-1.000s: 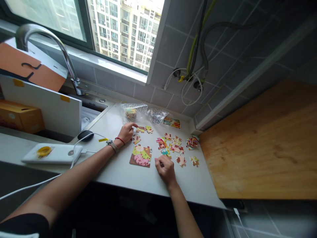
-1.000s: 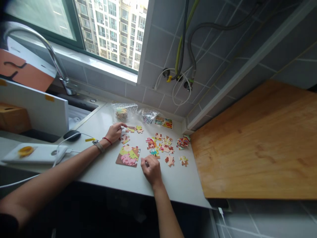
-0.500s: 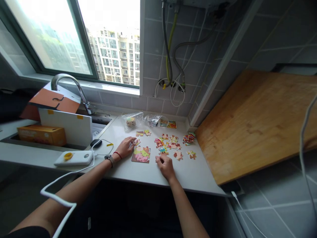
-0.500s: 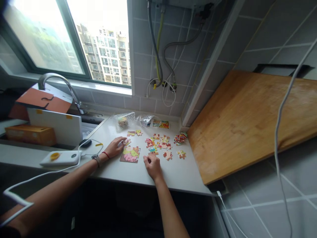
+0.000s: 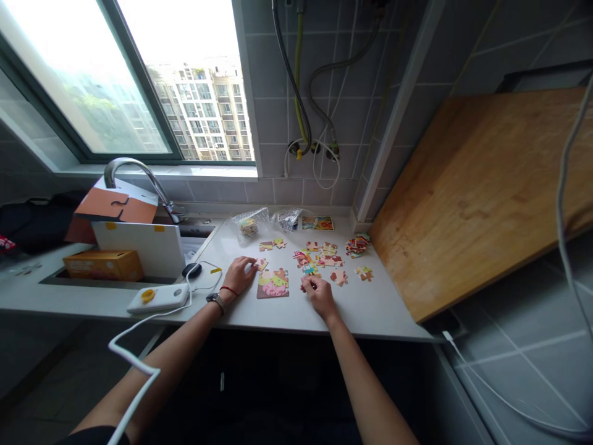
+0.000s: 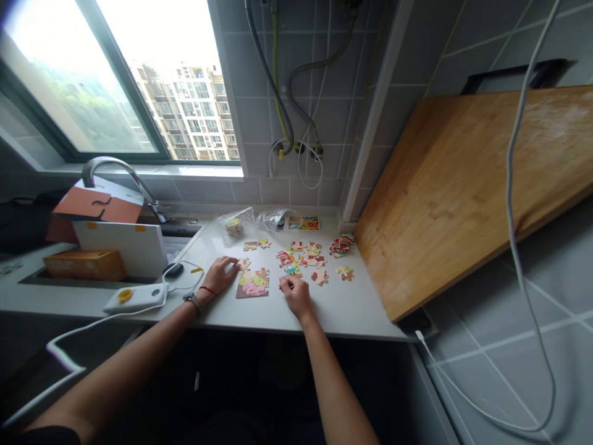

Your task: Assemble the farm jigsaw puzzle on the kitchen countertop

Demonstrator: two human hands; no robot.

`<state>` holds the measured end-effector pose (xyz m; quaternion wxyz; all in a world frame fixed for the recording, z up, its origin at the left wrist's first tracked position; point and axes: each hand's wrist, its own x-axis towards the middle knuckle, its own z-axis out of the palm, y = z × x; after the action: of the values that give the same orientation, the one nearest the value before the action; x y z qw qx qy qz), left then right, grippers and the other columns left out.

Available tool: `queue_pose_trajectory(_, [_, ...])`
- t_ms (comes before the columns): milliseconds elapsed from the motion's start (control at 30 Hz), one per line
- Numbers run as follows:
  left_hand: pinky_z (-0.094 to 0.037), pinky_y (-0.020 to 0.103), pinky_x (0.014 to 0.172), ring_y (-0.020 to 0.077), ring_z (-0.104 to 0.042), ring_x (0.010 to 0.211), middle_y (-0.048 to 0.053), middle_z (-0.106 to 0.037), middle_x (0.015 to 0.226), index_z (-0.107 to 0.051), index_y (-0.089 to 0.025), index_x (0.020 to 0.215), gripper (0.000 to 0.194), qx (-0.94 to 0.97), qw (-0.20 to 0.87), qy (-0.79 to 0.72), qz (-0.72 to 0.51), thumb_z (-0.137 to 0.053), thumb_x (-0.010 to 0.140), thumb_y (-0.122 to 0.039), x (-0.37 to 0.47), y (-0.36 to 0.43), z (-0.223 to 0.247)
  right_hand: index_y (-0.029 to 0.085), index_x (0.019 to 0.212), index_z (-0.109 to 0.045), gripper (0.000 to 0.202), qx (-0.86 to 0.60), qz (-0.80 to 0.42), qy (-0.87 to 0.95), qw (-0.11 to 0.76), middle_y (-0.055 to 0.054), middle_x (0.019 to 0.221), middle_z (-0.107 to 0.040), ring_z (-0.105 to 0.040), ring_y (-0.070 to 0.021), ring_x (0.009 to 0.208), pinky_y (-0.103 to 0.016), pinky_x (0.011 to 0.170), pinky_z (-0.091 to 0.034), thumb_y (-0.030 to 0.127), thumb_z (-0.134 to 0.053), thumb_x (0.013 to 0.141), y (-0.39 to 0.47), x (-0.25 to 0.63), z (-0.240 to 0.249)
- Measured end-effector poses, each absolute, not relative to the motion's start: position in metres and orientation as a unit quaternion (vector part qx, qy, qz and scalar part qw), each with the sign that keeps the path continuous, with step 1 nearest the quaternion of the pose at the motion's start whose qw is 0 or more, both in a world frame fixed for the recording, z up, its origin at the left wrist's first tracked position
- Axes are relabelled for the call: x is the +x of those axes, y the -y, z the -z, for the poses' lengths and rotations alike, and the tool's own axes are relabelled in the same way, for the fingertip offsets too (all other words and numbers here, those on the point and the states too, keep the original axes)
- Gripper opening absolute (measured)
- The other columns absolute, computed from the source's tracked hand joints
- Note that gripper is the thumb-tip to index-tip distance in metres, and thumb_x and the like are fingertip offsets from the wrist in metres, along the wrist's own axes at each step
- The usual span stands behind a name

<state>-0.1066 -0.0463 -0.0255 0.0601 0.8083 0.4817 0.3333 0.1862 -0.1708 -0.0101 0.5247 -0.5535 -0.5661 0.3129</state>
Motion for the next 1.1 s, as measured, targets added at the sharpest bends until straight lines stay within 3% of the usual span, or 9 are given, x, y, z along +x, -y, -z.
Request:
queue_pose_trajectory(567, [-0.059,0.035,0.084,0.0229,-0.072,0.087,0.008,-0.075,0.095,-0.069,-0.021,0.092,0.024,0.771,0.115,-0.491,-0.388,-0.054,0.099,-0.039,-0.110,0.048,0.025,0.021,0.067,-0.064,0.039,-0.592,-0.279,0.583,0.481,-0.003,0.067,-0.067,-0.059,-0.0175,0.063,-0.029,0.065,-0.045,0.045,-0.057,0.098,0.177,0.181,0.005])
queue_pose_trajectory(767, [-0.054,0.049,0.108,0.0322,-0.065,0.125,0.012,-0.073,0.129,-0.070,-0.022,0.125,0.046,0.821,0.130,-0.442,-0.337,-0.056,0.100,-0.057,-0.117,0.048,0.030,0.020,0.073,-0.069,0.038,-0.593,-0.305,0.578,0.471,-0.004,0.075,-0.070,-0.063,-0.0182,0.071,-0.028,0.069,-0.048,0.044,-0.057,0.100,0.177,0.182,0.002])
queue_pose_trajectory(833, [-0.054,0.049,0.110,0.0323,-0.063,0.130,0.011,-0.073,0.131,-0.069,-0.024,0.127,0.048,0.836,0.136,-0.427,-0.316,-0.052,0.102,-0.060,-0.121,0.047,0.030,0.020,0.073,-0.069,0.037,-0.595,-0.306,0.574,0.472,-0.003,0.075,-0.070,-0.063,-0.0181,0.071,-0.028,0.070,-0.048,0.043,-0.057,0.100,0.177,0.182,0.002])
queue_pose_trajectory(1100, [-0.061,0.041,0.093,0.0271,-0.074,0.102,0.008,-0.078,0.113,-0.070,-0.024,0.116,0.036,0.852,0.108,-0.411,-0.308,-0.058,0.101,-0.055,-0.129,0.036,0.012,0.021,0.072,-0.065,0.035,-0.607,-0.269,0.591,0.459,-0.003,0.072,-0.067,-0.061,-0.0179,0.067,-0.030,0.066,-0.046,0.039,-0.056,0.101,0.178,0.178,-0.001])
